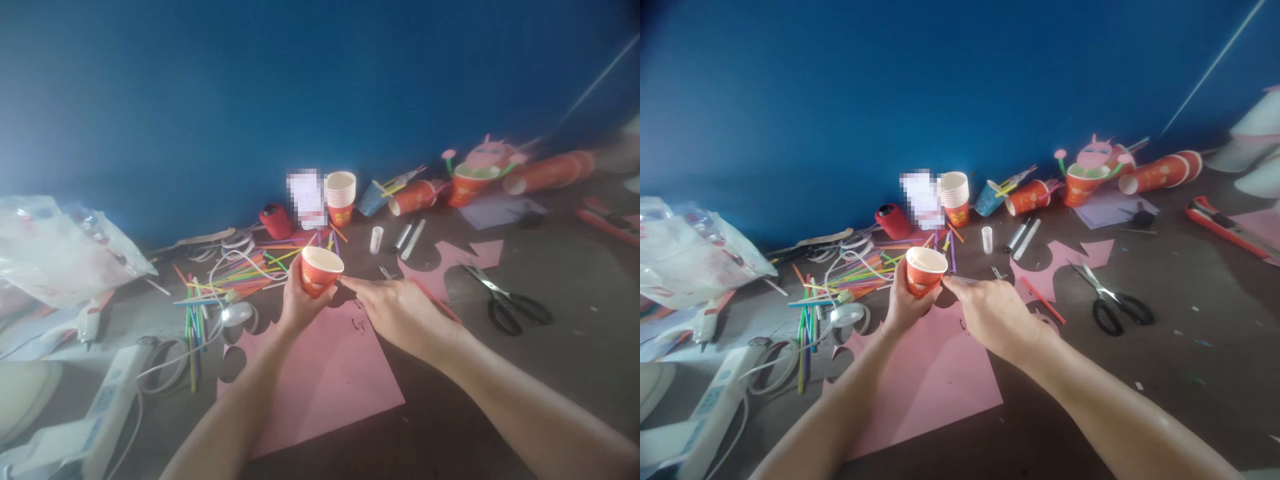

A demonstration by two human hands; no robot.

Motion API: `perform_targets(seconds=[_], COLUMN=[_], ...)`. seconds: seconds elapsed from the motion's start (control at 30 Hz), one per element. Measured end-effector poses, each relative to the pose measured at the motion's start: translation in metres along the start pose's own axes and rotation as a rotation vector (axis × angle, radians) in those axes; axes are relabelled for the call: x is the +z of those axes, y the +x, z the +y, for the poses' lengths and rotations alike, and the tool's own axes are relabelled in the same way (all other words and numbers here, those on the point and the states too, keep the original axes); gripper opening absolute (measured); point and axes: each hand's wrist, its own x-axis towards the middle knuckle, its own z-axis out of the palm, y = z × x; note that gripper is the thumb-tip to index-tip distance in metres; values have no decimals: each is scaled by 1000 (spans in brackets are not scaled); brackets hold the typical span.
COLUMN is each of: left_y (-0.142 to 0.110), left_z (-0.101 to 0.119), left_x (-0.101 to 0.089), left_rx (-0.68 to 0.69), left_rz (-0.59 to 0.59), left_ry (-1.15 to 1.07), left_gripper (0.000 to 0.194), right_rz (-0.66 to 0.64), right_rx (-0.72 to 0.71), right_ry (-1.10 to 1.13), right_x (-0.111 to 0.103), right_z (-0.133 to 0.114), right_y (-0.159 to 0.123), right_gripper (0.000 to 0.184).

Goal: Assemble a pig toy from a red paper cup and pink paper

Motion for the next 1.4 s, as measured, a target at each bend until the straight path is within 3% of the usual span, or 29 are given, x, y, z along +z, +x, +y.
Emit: perform_targets(seconds=[0.13,0.23,0.33,0.43,0.53,0.67,0.77,0.93,1.07,1.23,1.4], left_y=[0,0,0,1,2,4,4,4,5,10,11], left_z=[-2,-3,-3,-4,-2,1,2,-1,-3,-2,-8], left_x=[1,1,0,-3,-4,-3,-2,-2,-4,-7,-5], left_rx=[-6,-12,-17,-31,-25,-20,-29,-40,-43,-248,-364], left_rz=[8,-6,-34,-43,-39,-12,13,-18,-53,81,87], left_ry=[6,-9,-28,-23,-17,-7,-8,-76,-313,-460,-703], left_gripper=[81,81,81,77,72,68,67,71,68,41,25], right_rz=[25,-13,-177,-311,-221,-6,9,21,52,63,36], right_rx=[-14,48,163,234,171,44,2,26,38,-1,-10], right_ry=[-54,240,645,838,662,113,-76,80,271,9,-118], right_x=[7,8,6,3,0,1,7,12,10,13,18], right_z=[0,7,18,23,19,6,-1,1,7,0,-10], right_y=[-1,3,8,12,10,4,1,3,4,0,-3], right_gripper=[59,49,42,44,42,46,59,54,44,55,63])
